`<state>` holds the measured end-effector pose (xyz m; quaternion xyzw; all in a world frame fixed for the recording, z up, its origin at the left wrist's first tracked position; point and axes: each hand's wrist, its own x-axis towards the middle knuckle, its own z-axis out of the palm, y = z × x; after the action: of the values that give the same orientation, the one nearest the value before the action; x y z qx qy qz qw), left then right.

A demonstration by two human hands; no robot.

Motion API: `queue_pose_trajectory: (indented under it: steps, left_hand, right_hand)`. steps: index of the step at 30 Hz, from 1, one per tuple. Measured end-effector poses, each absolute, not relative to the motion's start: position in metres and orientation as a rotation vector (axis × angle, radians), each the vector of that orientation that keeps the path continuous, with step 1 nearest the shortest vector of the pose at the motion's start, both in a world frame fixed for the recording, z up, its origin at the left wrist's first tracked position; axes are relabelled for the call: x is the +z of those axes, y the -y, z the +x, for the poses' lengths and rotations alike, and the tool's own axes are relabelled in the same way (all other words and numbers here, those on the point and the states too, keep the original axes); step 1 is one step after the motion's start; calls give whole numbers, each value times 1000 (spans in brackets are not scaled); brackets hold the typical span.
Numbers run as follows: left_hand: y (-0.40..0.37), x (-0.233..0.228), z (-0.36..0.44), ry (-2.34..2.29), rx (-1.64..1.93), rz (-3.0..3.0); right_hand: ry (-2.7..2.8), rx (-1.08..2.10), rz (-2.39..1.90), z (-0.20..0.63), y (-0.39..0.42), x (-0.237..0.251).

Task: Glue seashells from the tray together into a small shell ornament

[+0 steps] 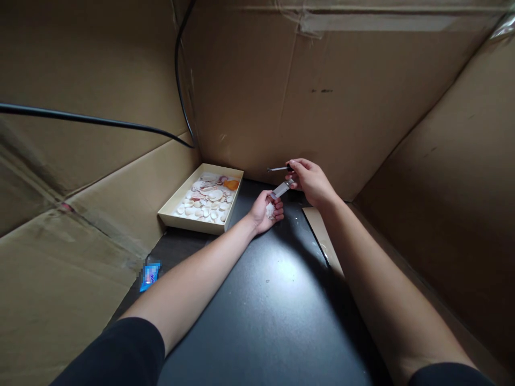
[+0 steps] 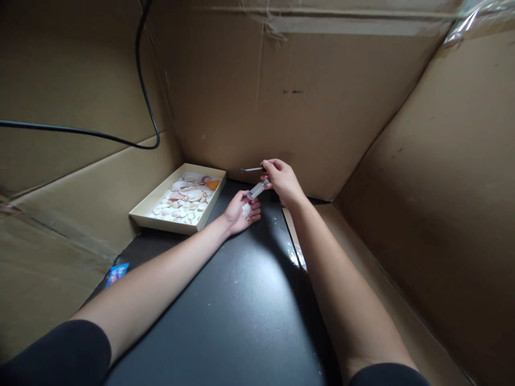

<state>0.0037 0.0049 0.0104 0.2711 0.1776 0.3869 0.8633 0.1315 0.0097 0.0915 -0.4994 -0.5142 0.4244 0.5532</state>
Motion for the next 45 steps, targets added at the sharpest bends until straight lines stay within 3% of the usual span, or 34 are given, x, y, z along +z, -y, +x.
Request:
queue_pose_trajectory:
  steps: [9,17,30,37,45]
  left_hand:
    - [-6,8,2,-386,842,551]
    - [-5,10,2,-384,830,531]
    - [-5,10,1,-372,853,535]
    - [-5,12,1,-429,835,527]
    - [-5,12,2,-446,833,511]
  right_hand:
    - [1026,886,-1184,138,-24,73]
    - [1022,964,-1200,136,-34,44]
    - [1143,851,-1217,129,-32,38]
    - [1190,608,-1176,132,-32,49]
    - [1127,732,-1037,119,18,41]
